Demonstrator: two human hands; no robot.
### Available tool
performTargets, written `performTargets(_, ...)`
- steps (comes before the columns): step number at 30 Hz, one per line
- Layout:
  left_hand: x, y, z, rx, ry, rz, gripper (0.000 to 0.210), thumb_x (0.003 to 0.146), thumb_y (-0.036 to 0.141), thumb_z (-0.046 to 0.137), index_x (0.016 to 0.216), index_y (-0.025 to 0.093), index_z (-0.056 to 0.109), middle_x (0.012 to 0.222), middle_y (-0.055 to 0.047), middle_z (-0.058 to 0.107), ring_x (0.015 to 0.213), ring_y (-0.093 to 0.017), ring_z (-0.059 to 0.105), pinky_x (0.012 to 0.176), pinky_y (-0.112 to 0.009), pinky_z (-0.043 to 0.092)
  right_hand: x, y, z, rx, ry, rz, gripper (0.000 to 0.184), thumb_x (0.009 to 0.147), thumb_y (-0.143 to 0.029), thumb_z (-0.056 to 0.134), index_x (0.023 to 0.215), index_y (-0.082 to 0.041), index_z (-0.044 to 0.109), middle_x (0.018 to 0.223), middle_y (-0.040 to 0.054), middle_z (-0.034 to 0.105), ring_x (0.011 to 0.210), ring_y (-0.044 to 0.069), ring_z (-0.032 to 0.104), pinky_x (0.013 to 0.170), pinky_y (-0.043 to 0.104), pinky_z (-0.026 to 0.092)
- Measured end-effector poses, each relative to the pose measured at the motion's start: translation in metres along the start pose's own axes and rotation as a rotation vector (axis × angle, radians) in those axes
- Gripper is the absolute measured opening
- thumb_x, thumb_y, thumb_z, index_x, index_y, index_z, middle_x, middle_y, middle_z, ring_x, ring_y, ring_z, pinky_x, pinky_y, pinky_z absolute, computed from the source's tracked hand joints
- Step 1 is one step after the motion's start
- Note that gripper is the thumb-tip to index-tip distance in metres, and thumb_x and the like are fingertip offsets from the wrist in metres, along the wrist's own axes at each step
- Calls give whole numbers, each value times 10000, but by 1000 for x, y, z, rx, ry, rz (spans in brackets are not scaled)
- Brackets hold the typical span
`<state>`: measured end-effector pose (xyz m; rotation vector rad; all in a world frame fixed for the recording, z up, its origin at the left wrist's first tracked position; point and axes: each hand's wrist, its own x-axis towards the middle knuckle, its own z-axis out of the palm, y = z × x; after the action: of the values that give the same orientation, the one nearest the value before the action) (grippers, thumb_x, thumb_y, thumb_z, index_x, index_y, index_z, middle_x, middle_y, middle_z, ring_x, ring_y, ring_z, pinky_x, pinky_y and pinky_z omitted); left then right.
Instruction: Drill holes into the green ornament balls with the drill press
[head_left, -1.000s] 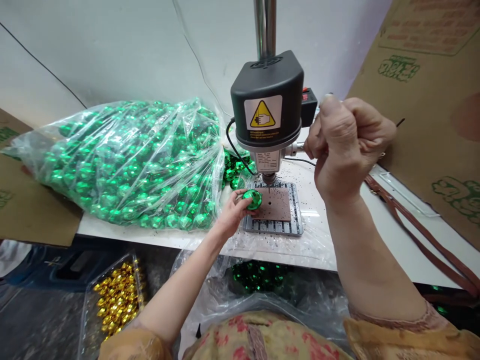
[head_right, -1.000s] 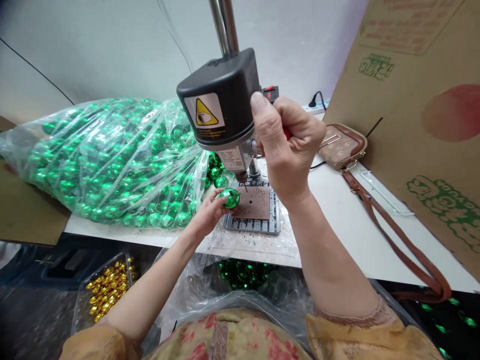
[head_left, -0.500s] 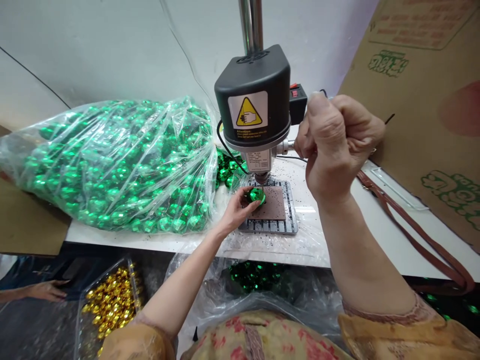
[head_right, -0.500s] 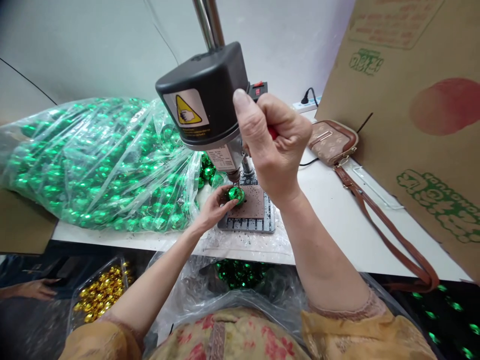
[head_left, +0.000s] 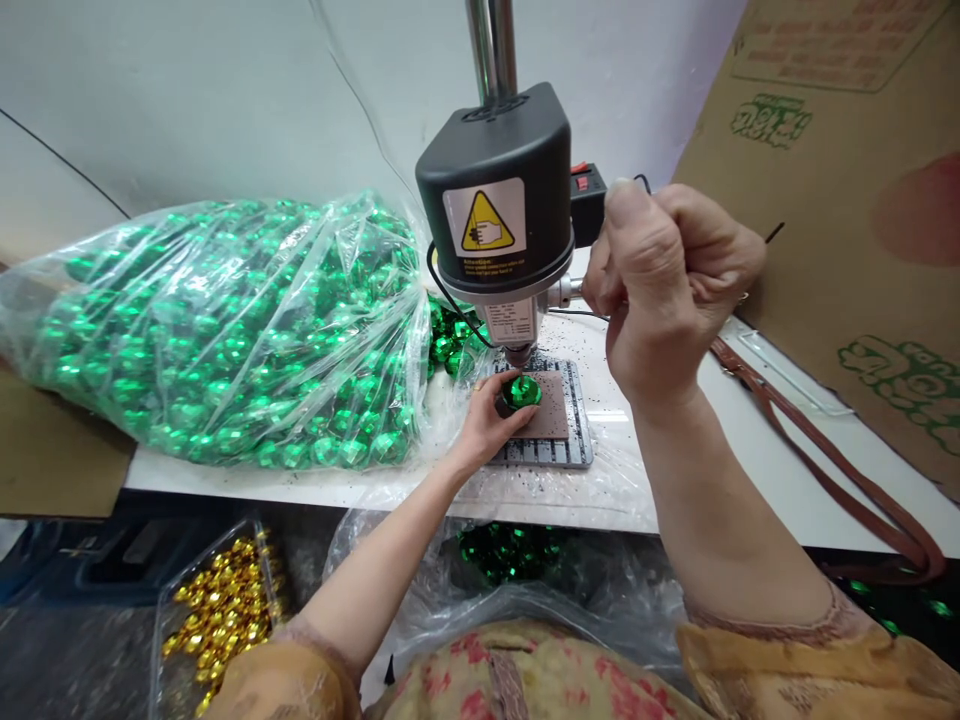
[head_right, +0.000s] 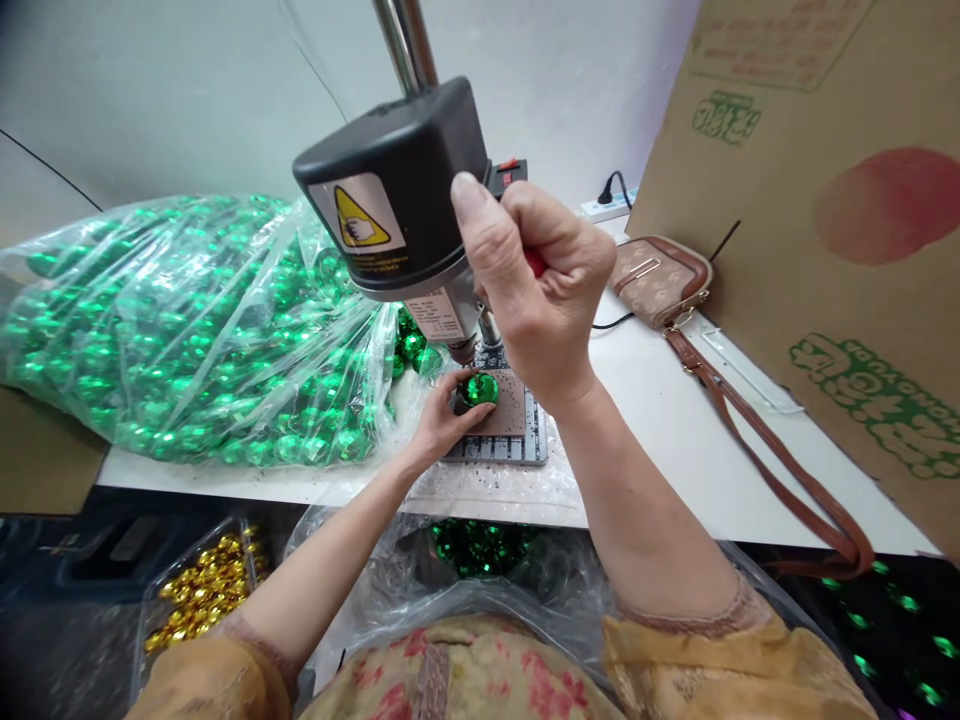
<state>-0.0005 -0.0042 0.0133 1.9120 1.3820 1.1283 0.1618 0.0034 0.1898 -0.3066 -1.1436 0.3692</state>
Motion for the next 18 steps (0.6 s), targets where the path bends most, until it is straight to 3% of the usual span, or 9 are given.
performTargets(7,-5,-1,9,-83,6,-35,519,794,316,810,1261,203,613,1195,-100,704,1139,-277,657,1024,-455,513,-2,0,-1,-44,2,25,523,899,-390,662,525,-200,349,456,-65,329,405,39,314,446,287,229)
performTargets(18,-7,-1,12,-112,26,-28,518,803,343,818,1256,206,609,1182,-91,697,1167,-276,641,1048,-448,498,-28,1,-11,-222,0,-73,556,941,-353,590,528,-209,246,476,-33,222,433,70,275,453,324,218)
